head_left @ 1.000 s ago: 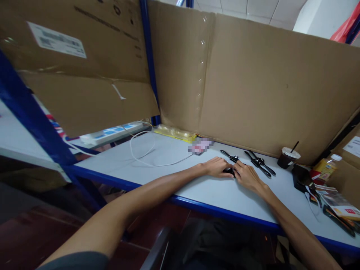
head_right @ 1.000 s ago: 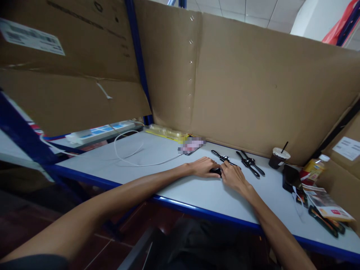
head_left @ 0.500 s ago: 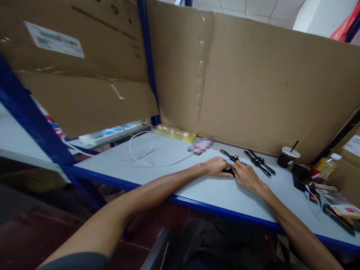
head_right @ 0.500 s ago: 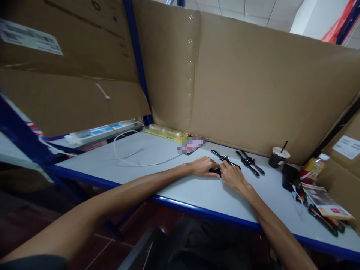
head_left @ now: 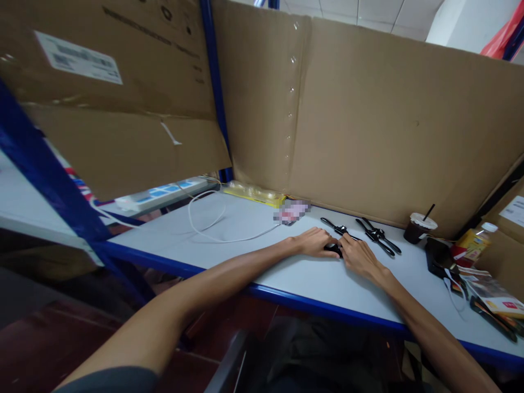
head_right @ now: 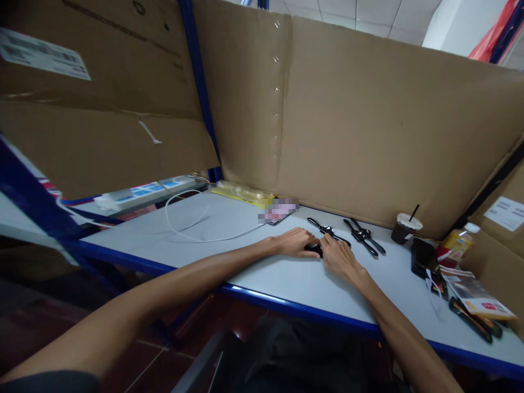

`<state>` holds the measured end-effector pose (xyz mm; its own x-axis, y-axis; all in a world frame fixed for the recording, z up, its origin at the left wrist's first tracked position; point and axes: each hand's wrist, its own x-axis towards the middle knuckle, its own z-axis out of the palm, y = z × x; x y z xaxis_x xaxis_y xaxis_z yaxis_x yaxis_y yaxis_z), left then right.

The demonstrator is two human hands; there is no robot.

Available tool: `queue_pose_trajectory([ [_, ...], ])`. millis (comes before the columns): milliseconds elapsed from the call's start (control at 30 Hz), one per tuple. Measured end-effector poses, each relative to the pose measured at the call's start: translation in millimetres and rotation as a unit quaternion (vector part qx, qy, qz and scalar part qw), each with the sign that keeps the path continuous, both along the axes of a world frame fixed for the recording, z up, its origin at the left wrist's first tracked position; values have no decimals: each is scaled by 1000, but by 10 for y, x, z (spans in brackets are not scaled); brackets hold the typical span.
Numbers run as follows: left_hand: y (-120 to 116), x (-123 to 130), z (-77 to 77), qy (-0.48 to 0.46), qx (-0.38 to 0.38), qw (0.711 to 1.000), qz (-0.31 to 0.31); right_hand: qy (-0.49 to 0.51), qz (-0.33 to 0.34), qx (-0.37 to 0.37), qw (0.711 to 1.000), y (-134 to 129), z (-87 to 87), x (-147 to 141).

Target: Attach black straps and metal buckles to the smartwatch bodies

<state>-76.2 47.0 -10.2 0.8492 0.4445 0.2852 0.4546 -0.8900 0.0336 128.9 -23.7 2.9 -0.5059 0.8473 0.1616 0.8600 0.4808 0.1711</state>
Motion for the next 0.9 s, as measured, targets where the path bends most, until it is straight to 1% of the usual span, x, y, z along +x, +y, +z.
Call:
queue_pose_trajectory([
  [133, 3, -3, 7, -2, -3, 1000, -3, 7, 4, -1, 1000, -7, 6, -6],
  [400, 27, -3, -22, -6, -14, 1000, -4, -20, -10, -12, 1000, -31, 44, -31],
  [667, 10, 4, 3, -2, -7, 1000, -3, -42, -16, -20, 999, -54, 89, -51],
  [900, 28, -2, -7, -14, -14, 1000, -8, -38, -14, -23, 999, -45, 75, -44],
])
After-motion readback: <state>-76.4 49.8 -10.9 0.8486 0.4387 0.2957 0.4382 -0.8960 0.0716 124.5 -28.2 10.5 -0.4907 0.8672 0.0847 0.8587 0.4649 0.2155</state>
